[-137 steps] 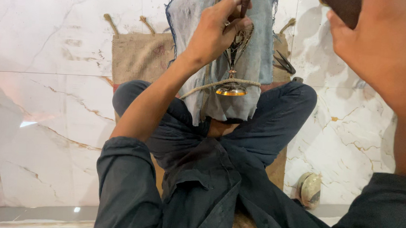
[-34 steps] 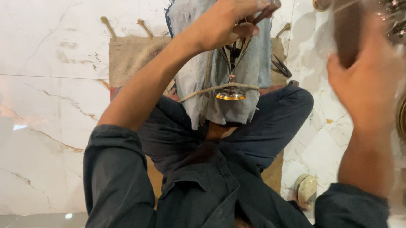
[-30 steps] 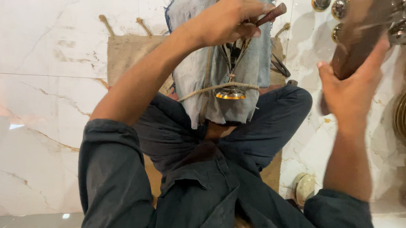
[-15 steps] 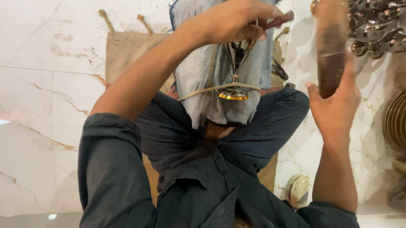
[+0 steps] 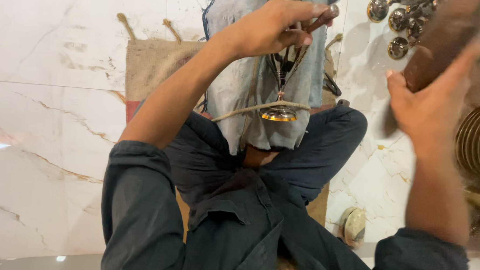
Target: The person sits cross-legged and repeatedly hammers a small metal cup-shaped object with a wooden mallet. The object is held in the left hand and struck with the right hand in a repetitive motion.
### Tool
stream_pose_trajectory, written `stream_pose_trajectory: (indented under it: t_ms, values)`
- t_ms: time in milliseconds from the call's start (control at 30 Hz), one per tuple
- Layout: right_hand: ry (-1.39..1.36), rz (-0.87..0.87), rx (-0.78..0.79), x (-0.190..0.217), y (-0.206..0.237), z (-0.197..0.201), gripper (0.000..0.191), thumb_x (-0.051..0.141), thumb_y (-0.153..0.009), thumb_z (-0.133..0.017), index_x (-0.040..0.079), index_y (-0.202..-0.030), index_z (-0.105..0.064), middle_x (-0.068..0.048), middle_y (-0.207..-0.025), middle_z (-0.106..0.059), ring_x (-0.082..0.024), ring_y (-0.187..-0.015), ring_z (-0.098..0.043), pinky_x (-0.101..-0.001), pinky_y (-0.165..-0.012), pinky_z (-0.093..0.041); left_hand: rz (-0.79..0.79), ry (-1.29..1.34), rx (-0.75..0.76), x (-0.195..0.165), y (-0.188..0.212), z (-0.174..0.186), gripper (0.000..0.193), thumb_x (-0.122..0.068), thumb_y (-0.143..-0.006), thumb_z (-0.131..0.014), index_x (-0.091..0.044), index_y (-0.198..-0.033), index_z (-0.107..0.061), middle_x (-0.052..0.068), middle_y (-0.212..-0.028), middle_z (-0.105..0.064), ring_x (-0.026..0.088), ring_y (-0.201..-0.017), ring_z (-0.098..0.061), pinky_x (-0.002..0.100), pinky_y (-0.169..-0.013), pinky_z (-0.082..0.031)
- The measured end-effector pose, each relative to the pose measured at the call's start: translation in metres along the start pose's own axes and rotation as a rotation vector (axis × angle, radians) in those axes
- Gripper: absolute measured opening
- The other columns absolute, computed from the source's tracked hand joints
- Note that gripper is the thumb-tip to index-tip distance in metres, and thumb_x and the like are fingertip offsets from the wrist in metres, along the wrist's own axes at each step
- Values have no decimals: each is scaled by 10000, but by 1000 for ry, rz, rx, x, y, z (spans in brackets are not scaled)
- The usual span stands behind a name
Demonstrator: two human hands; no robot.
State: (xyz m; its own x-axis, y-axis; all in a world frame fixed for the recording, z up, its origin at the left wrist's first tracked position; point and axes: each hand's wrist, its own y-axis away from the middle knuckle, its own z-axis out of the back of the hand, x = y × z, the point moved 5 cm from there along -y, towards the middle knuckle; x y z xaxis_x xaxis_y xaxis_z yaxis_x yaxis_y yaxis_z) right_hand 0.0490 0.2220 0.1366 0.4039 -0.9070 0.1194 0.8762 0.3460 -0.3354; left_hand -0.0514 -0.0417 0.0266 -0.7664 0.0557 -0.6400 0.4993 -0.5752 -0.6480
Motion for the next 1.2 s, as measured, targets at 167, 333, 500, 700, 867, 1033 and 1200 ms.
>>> stream_pose_trajectory:
  t_ms: [167,333,500,700,867,1033,1200]
  values:
    - [315,91,290,23,-55,26,594,156,-966,-843,31,-1477,-567,-189,-1108,-677,-378,-919,-702,-460,-782,-574,236,39,-181,-2,24,-3,415,-75,-1066,-753,-59,-1423,-543,125,-1084,-705,239,-964,-731,369,-869,-610]
    - [355,275,349,45,-75,26,449,129,-1000,-790,-16,-1380,-598,-182,-1062,-672,-352,-863,-687,-430,-741,-558,462,15,-552,-1,53,-27,380,-93,-1018,-754,-70,-1349,-570,66,-967,-773,151,-855,-769,309,-781,-619]
    - [362,290,345,35,-63,15,440,134,-997,-794,-13,-1364,-602,-181,-1056,-674,-353,-864,-687,-430,-742,-557,507,3,-880,-6,67,-53,281,-124,-1032,-717,-77,-1262,-563,45,-958,-768,123,-852,-752,288,-767,-624]
    - [366,295,336,24,-53,15,429,139,-992,-798,-11,-1345,-607,-181,-1050,-676,-355,-866,-687,-430,-744,-555,562,56,-967,-3,72,-67,259,-121,-1036,-707,-82,-1239,-551,30,-936,-756,106,-827,-742,264,-731,-609]
    - [361,290,321,21,-49,17,420,144,-988,-802,-9,-1329,-610,-180,-1045,-678,-357,-867,-687,-430,-745,-554,451,-86,-830,-4,61,-60,333,-135,-1061,-708,-144,-1336,-522,18,-1017,-741,123,-886,-736,278,-796,-639]
    - [343,293,288,10,-47,20,411,148,-984,-806,-7,-1313,-614,-179,-1039,-679,-358,-868,-687,-431,-747,-553,405,-88,-578,0,43,-43,488,-107,-1060,-750,-160,-1465,-483,52,-1047,-755,183,-885,-767,326,-808,-602]
    - [327,295,285,-2,-47,17,403,153,-980,-810,-4,-1298,-618,-179,-1034,-681,-359,-869,-687,-431,-748,-552,418,-86,-578,-6,37,-41,485,-88,-1066,-740,-149,-1473,-484,47,-985,-727,176,-854,-748,318,-815,-602]
